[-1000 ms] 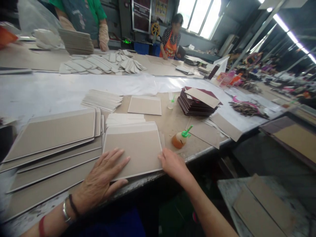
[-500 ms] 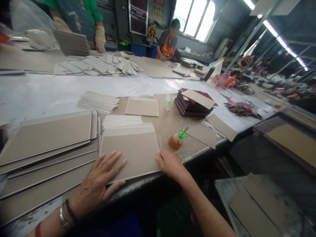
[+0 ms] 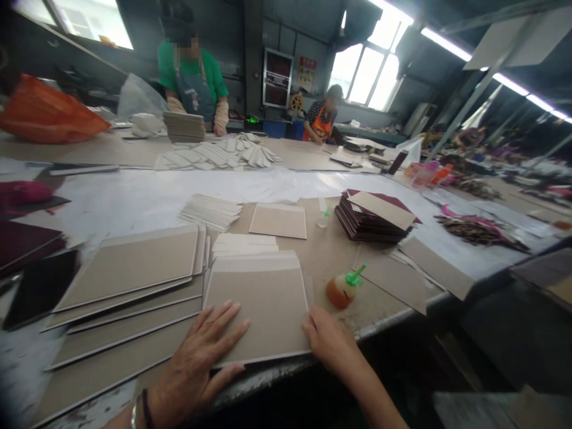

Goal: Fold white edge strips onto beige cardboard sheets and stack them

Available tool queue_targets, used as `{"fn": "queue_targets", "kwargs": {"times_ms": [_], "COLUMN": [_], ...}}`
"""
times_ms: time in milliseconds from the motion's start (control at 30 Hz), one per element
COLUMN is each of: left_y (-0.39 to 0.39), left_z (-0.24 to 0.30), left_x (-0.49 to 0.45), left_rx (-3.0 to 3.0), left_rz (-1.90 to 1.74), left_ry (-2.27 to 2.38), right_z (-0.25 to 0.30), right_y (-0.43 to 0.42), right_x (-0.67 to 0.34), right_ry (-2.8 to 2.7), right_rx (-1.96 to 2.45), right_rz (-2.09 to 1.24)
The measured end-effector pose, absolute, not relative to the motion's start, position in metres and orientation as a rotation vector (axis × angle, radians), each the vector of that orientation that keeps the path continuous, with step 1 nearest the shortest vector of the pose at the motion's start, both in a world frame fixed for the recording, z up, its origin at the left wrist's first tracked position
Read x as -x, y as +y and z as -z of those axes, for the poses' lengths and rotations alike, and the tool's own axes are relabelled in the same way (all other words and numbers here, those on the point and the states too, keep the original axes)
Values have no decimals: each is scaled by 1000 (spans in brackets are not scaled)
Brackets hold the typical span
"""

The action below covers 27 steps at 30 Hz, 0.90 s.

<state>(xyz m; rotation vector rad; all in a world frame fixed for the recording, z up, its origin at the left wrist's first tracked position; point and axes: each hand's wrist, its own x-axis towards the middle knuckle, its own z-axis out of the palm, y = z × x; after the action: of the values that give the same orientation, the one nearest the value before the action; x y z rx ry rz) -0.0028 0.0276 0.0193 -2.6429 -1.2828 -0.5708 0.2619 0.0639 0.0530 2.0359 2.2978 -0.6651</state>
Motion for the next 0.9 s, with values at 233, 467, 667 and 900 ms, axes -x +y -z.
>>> {"fn": "queue_targets", "kwargs": {"times_ms": [233, 467, 667, 900], "left_y": [25, 25, 25, 30], "left_z": [-25, -24, -24, -17], "left_x": [2, 2, 3, 1], "left_rx": [2711, 2739, 2625, 2430], "left_rz": [558, 609, 538, 571], "left_ry": [-1361, -1383, -1284, -1148], "right_z": [-37, -41, -76, -66], "right_y": [68, 67, 65, 77], "right_x": [-268, -265, -252, -202], "right_ry": [2311, 2290, 2110, 2787], "right_rx": [-2027, -2005, -1965, -1909], "right_rz": [680, 606, 314, -87]}}
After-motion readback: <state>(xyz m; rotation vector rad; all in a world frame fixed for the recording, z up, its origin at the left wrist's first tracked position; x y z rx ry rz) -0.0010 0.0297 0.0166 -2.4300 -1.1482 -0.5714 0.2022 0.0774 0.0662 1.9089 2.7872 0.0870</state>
